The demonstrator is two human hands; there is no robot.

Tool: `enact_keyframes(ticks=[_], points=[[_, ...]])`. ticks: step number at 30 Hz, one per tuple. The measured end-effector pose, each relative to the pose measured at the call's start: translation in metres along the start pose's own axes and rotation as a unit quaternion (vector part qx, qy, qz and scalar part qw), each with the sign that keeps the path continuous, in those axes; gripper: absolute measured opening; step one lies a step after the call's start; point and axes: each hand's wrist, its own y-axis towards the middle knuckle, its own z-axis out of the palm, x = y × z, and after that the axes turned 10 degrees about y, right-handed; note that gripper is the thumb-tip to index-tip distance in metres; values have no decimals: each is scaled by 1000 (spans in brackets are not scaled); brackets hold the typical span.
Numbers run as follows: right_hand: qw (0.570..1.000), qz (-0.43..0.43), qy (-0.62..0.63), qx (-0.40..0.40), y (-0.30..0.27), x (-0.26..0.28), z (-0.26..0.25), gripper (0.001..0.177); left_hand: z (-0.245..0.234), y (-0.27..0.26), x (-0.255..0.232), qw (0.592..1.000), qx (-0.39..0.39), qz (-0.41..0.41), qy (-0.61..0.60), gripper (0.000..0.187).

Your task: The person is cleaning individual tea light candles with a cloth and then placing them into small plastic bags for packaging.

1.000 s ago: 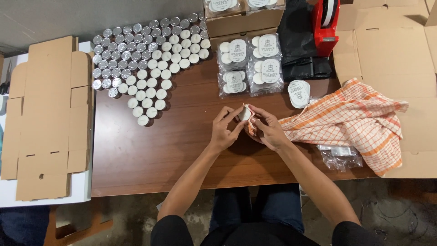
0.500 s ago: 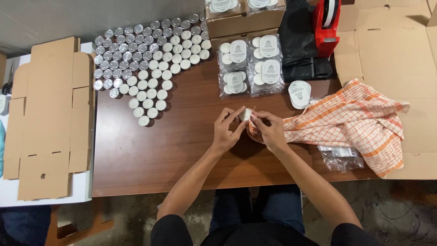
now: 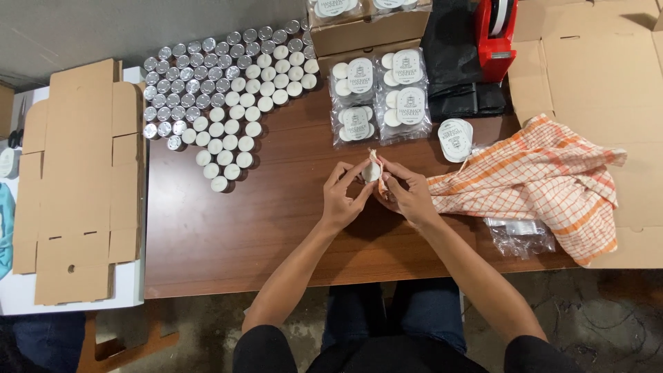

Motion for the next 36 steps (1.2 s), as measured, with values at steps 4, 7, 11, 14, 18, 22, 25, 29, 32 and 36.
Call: enact_keyframes(ticks=[4,7,11,14,18,22,25,29,32,36], points=[[987,96,119,42,7,9,1,37,2,-5,4,1000,-13,15,15,38],[984,110,139,12,-1,13,-1,32,4,-6,8,1000,-16,15,12,35],[972,137,188,-15,-2,3,-5,23,1,-4,-1,1000,2,14,-15,34],[971,149,187,19,1,-3,-14,32,1,-2,2,999,-8,12,-30,38],[961,153,231,18,5,-24,-25,31,4,-4,2,999,0,20,-37,38],[965,131,227,4,10,-37,-32,24,3,-1,1,999,2,25,-40,36],[970,134,201,15,7,-14,-16,35,-1,1,-1,999,-3,28,-40,37],[963,139,232,-21,1,-12,-12,22,4,-3,-3,999,7,33,-30,39],[966,129,219,-45,-1,-6,-7,18,3,-3,2,999,1,36,-33,39],[974,132,184,-25,2,-13,-12,27,3,-5,3,999,-5,38,-37,39]])
